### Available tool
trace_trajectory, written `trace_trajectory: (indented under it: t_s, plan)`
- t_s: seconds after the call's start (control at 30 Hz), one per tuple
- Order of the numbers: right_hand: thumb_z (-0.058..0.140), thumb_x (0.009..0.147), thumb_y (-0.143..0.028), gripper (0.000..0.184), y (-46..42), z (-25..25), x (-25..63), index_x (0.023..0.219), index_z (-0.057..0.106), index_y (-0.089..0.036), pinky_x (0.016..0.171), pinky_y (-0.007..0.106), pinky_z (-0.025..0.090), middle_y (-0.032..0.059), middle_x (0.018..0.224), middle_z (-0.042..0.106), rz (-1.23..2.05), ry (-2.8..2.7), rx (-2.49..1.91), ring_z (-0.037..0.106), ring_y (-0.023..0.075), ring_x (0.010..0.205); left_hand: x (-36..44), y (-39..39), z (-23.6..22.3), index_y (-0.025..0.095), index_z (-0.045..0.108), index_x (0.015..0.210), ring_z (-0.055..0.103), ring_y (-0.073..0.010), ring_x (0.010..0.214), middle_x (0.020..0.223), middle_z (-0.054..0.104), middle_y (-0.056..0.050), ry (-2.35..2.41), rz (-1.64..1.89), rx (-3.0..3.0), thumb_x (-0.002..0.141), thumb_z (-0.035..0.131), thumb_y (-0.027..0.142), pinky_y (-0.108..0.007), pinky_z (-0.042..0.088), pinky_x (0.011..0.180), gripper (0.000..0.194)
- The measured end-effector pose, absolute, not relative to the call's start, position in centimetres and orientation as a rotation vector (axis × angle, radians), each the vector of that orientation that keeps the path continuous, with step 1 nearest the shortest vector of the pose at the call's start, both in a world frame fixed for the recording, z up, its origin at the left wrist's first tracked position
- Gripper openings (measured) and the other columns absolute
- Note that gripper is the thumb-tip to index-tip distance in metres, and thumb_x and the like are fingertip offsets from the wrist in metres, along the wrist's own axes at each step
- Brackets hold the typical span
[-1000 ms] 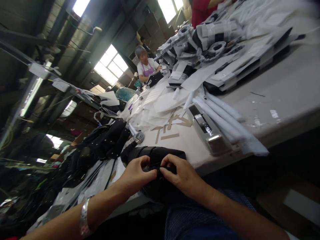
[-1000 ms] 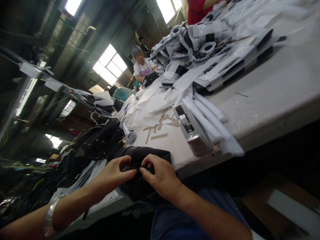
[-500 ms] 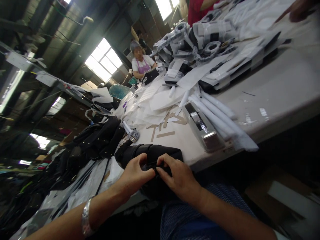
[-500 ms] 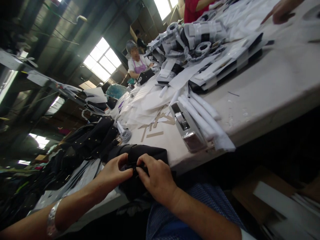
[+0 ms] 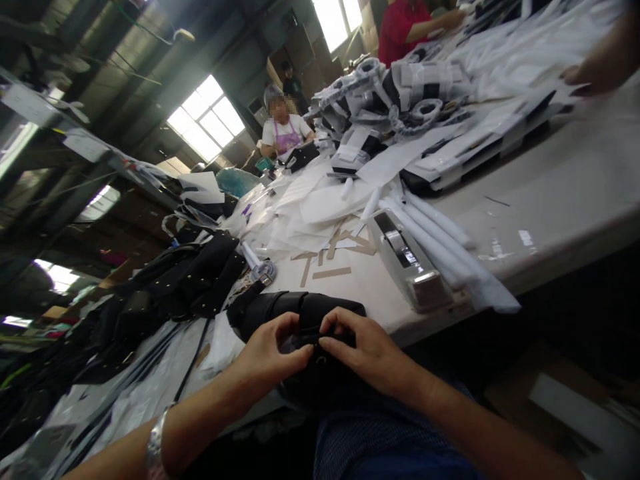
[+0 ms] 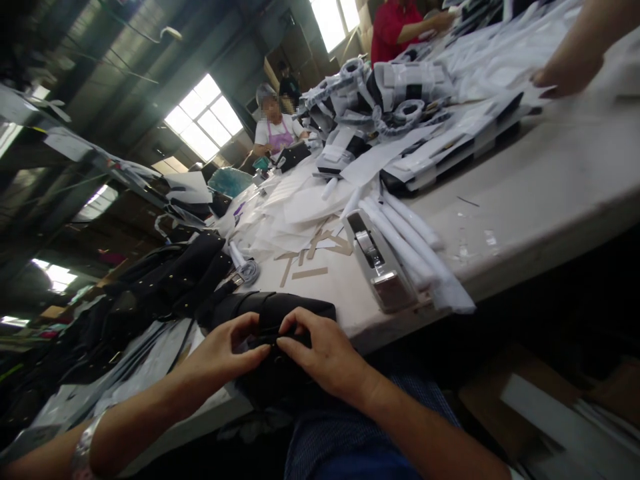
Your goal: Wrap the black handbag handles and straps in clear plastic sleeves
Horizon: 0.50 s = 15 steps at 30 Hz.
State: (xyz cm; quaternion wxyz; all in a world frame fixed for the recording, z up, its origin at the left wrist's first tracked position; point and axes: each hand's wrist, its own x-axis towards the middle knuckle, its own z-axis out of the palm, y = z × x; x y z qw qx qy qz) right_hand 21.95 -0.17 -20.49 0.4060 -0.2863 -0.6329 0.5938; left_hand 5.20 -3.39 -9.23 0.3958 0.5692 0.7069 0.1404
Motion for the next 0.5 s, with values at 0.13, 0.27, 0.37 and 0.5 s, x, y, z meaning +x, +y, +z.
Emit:
trace_trajectory:
  t_s: [0.13,0.27,0.37,0.5]
  plan:
    - [0.065,0.088,-0.026,0.009,-0.4,-20.1,22.0,0.097,0.063,-0.025,0.067,0.024,0.039,-0.0058,0.077,0.055,1.475,-1.647,-0.795,0.055,0.0130,0.073,5.3,-3.7,-9.5,0.015,0.064,0.097,0.062,-0.0209,0.091,0.092,0.068,-0.004,1.788,0.376,1.513,0.077,0.063,0.020,-0.027,0.047,0.078,0.021]
    - [0.062,0.089,-0.026,0.011,-1.2,-20.0,21.6,0.099,0.062,-0.026,0.066,0.025,0.039,-0.0053,0.077,0.056,1.398,-1.673,-0.873,0.057,0.0139,0.072,5.3,-3.9,-9.9,0.016,0.062,0.090,0.059,-0.0185,0.082,0.084,0.064,-0.001,1.832,0.367,1.598,0.076,0.060,0.018,-0.026,0.045,0.071,0.014]
    - [0.062,0.089,-0.024,0.012,-2.1,-20.5,20.8,0.101,0.061,-0.027,0.071,0.027,0.039,-0.0039,0.082,0.061,1.290,-1.674,-0.931,0.059,0.0159,0.078,5.4,-3.9,-10.3,0.016,0.062,0.092,0.060,-0.0188,0.083,0.085,0.065,-0.001,1.847,0.373,1.627,0.076,0.059,0.018,-0.026,0.046,0.072,0.016]
    - [0.060,0.089,-0.022,0.013,-2.5,-21.1,19.9,0.101,0.061,-0.027,0.072,0.028,0.038,-0.0032,0.084,0.063,1.184,-1.670,-0.982,0.058,0.0169,0.078,5.3,-3.6,-10.9,0.016,0.060,0.089,0.060,-0.0191,0.080,0.082,0.065,-0.001,1.918,0.327,1.750,0.076,0.058,0.020,-0.027,0.046,0.070,0.013]
